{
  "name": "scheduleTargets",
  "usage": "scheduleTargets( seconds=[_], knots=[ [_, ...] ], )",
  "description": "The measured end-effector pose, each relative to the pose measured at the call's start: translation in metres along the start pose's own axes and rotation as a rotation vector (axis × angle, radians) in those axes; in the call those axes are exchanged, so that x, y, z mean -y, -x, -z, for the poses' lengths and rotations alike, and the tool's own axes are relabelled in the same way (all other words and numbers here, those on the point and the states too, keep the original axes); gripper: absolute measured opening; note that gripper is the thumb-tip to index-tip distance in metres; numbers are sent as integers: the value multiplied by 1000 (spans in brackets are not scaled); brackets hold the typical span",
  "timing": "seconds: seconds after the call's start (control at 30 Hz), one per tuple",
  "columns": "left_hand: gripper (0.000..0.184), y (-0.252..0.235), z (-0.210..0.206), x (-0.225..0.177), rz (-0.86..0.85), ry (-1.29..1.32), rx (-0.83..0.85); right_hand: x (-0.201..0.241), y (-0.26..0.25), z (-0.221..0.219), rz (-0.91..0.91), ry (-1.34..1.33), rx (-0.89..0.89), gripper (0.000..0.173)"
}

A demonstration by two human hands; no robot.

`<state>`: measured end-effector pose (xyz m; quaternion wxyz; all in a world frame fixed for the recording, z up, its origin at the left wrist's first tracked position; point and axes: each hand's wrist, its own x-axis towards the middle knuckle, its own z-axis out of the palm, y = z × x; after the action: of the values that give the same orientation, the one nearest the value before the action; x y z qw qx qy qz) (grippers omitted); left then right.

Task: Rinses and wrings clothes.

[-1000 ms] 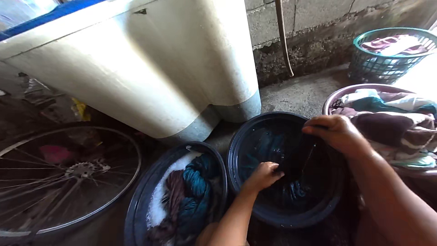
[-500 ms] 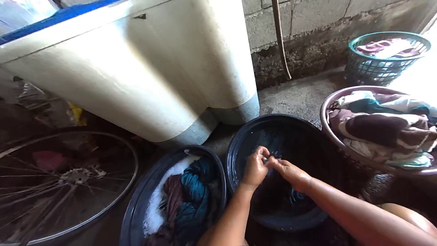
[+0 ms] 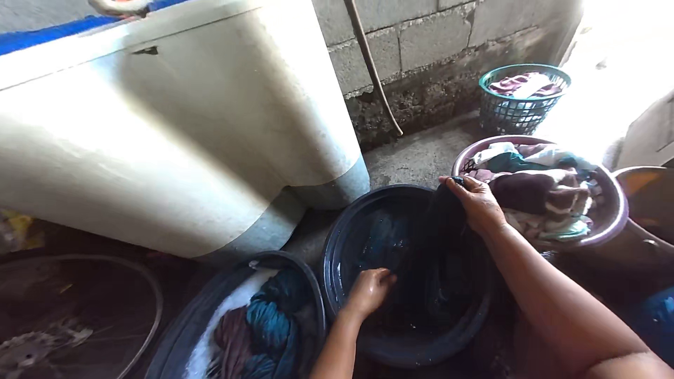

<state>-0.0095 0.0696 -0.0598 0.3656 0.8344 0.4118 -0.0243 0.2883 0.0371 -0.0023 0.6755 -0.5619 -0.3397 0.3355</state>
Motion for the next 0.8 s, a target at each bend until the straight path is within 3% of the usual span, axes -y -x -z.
scheduleTargets(
  seconds=[0.07, 0.2, 0.3, 0.37, 0.5, 0.57, 0.67, 0.8],
  knots=[
    [30, 4, 6, -2, -115, 164, -202, -7, 5, -6, -101, 118, 108, 25],
    [18, 1, 6, -17, -338, 462, -495, -30, 45, -44, -116, 386, 699, 36],
    [16, -1, 10, -23, -449, 545, -512, -49, 72, -70, 13, 517, 965, 47],
    [16, -1, 13, -24, -491, 578, -459, -53, 77, -76, 36, 585, 1053, 44],
    [21, 1, 22, -10, -424, 494, -421, -27, 65, -64, 80, 502, 927, 27],
    [35, 3, 23, -6, -323, 443, -296, -5, 56, -54, 182, 385, 800, 21],
    [34, -2, 12, 0, -232, 331, -104, 13, 40, -36, 317, 219, 572, 17],
    [38, -5, 13, 16, -62, 53, -66, 14, 14, 1, 89, -81, 271, 16]
  ],
)
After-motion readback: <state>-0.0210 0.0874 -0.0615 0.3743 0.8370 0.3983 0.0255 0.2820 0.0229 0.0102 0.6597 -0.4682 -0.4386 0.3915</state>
